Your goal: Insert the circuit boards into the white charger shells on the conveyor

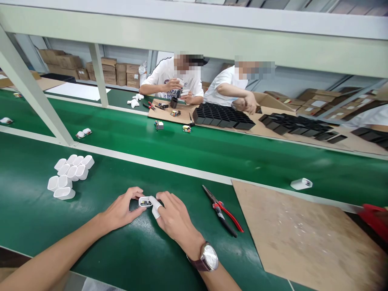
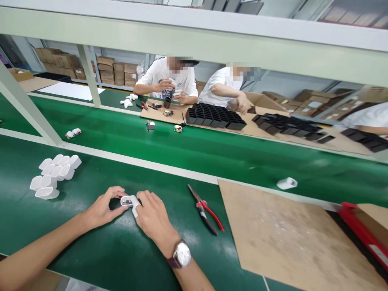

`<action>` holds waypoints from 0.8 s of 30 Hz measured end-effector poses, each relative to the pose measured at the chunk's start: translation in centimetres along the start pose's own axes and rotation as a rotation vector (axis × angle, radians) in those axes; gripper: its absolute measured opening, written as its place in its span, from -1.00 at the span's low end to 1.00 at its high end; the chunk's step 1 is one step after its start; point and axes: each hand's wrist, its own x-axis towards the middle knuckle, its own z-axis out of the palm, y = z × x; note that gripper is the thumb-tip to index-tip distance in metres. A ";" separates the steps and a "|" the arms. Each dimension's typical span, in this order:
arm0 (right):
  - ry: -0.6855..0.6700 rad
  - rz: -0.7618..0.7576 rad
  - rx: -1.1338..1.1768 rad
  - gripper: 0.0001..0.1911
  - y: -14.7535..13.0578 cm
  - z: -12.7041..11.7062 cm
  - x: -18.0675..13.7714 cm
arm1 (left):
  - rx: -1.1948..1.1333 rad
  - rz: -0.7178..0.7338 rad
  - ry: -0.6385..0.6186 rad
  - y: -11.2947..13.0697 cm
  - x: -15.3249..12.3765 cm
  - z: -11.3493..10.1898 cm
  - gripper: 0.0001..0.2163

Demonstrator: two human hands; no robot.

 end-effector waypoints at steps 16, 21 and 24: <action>-0.083 0.368 -0.029 -0.79 3.2 -0.4 -1.2 | 0.275 0.369 0.081 0.1 0.1 -0.5 -0.68; -0.137 0.437 -0.093 -0.83 4.4 1.0 -1.4 | 0.045 0.192 0.067 -0.8 1.1 -0.3 -0.76; -0.039 0.343 0.045 -0.58 2.6 0.8 -1.0 | -0.452 -0.230 0.141 1.3 1.5 -0.2 -0.74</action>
